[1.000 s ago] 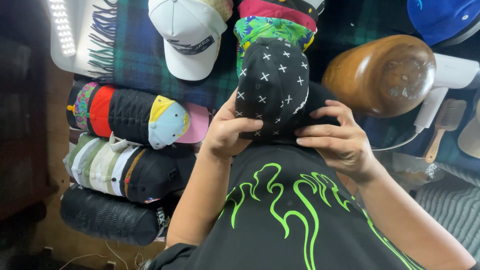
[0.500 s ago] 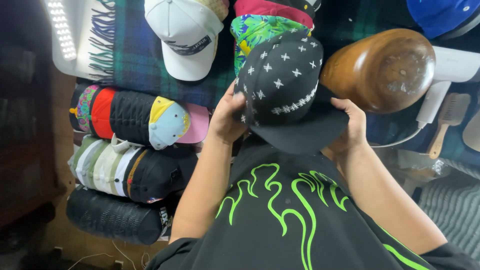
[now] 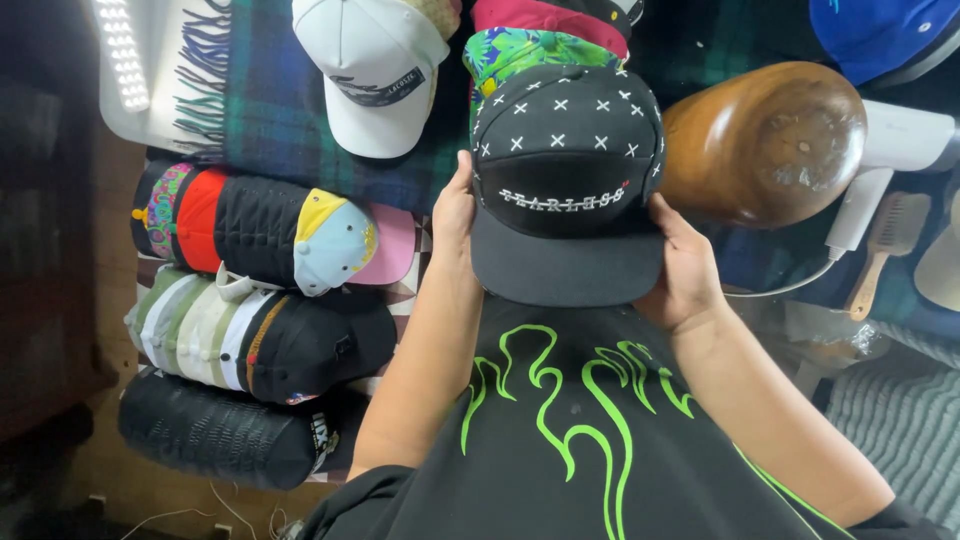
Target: Cleaning and maintaining patterned baseball caps using a brush and a hair dryer.
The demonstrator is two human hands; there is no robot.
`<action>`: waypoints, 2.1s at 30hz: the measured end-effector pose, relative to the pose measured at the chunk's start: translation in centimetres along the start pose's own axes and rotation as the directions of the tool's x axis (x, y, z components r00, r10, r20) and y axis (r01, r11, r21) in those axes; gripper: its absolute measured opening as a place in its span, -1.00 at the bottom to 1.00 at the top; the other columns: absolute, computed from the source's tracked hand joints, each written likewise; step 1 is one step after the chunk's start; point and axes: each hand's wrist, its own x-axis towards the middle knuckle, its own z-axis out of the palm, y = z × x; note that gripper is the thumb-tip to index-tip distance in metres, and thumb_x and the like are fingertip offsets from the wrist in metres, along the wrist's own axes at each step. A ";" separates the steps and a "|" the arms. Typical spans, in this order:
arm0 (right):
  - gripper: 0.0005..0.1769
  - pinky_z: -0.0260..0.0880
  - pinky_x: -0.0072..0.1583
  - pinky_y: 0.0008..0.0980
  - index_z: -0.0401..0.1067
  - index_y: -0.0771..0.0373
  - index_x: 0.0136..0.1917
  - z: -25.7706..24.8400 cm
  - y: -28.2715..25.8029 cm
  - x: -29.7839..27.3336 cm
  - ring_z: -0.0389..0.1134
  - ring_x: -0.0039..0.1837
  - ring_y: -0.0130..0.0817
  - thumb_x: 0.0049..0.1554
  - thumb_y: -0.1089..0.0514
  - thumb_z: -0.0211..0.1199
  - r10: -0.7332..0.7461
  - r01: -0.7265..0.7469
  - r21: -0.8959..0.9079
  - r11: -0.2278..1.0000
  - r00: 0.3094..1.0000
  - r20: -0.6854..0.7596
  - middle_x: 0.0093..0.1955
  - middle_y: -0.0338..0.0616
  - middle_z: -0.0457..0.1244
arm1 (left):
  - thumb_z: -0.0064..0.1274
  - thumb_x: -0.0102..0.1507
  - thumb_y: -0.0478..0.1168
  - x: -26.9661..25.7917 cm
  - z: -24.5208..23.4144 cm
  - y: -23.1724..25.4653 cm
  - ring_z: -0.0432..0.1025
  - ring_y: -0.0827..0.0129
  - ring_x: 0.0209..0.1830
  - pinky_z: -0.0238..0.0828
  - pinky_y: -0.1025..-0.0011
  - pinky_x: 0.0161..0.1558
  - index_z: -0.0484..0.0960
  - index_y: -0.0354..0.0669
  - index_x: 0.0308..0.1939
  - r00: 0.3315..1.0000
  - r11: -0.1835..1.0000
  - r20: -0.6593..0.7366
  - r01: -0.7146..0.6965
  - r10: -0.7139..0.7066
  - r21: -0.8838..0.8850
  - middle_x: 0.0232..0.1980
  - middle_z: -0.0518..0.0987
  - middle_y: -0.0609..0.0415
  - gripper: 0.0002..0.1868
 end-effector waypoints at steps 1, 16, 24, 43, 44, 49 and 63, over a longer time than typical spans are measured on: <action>-0.58 0.47 0.30 0.09 0.47 0.26 0.32 -0.7 0.1 0.7 0.47 0.22 0.08 0.24 0.09 0.15 -0.001 -0.004 -0.069 0.998 0.997 -0.076 0.20 0.19 0.39 | 0.02 0.41 0.04 -0.2 0.5 -0.1 0.63 0.04 -0.03 0.57 0.13 0.16 0.71 -0.30 -0.02 0.999 1.000 0.026 -0.020 0.020 0.020 -0.11 0.71 -0.23 -0.57; -0.37 0.45 0.30 0.16 0.26 -0.03 0.52 -11.3 6.8 18.2 0.44 0.28 0.06 0.24 0.11 0.36 -0.107 0.074 -0.289 0.954 0.989 -0.099 0.27 0.08 0.37 | 0.04 0.44 -0.29 5.6 -10.0 1.9 0.50 0.17 0.26 0.45 0.15 0.32 0.42 -0.14 0.44 0.937 0.776 0.067 -0.324 0.344 0.542 0.30 0.58 -0.15 -0.53; -0.76 0.45 0.21 -0.32 0.50 0.11 0.15 -11.0 8.4 27.4 0.41 0.14 -0.30 0.18 0.18 0.30 -0.549 0.462 -0.423 0.779 0.829 -0.107 0.05 -0.18 0.42 | 0.07 0.29 -0.32 14.8 -9.6 4.4 0.45 0.23 0.33 0.35 0.38 0.38 0.33 -0.27 0.43 0.863 0.554 0.121 -0.416 0.491 0.721 0.33 0.55 -0.26 -0.39; -0.79 0.33 0.07 -0.37 0.54 0.23 -0.05 -4.5 -3.6 21.9 0.35 -0.01 -0.31 0.11 0.41 0.15 -0.463 0.563 -0.775 -0.285 0.627 0.626 -0.03 -0.18 0.34 | 0.16 0.28 -0.19 11.3 -9.3 3.4 0.33 -0.01 0.25 0.40 0.12 0.24 0.20 -0.03 0.54 0.693 -0.666 0.616 -0.261 0.374 0.698 0.55 0.29 0.07 -0.23; -0.81 0.30 0.11 -0.37 0.51 0.16 -0.12 -3.4 -3.9 21.0 0.34 0.03 -0.35 0.13 0.38 0.13 -0.454 0.529 -0.809 -0.255 0.673 0.583 -0.03 -0.28 0.32 | 0.12 0.28 -0.17 11.3 -9.1 3.1 0.31 -0.04 0.39 0.34 0.07 0.36 0.17 -0.07 0.55 0.718 -0.631 0.564 -0.224 0.408 0.742 0.56 0.26 -0.01 -0.22; -0.83 0.34 0.11 -0.38 0.51 0.17 0.04 -1.7 -3.8 19.1 0.32 -0.01 -0.37 0.22 0.34 0.16 -0.383 0.498 -0.838 -0.222 0.746 0.545 0.02 -0.22 0.36 | 0.22 0.09 0.18 8.7 -7.5 -1.1 0.06 -0.19 0.55 0.10 -0.17 0.39 -0.04 -0.20 0.60 0.812 -0.593 0.327 0.028 0.483 0.805 0.63 0.05 -0.23 0.16; -0.90 0.29 0.11 -0.29 0.51 0.22 0.06 -1.7 -4.9 20.0 0.34 0.11 -0.22 0.27 0.28 0.22 -0.346 0.422 -0.836 -0.351 0.771 0.534 0.11 -0.18 0.31 | 0.42 0.12 0.21 9.7 -7.7 -2.0 -0.08 -0.13 0.71 0.14 -0.15 0.48 0.07 -0.35 0.56 0.745 -0.824 0.536 0.032 0.397 0.566 0.70 -0.13 -0.24 0.20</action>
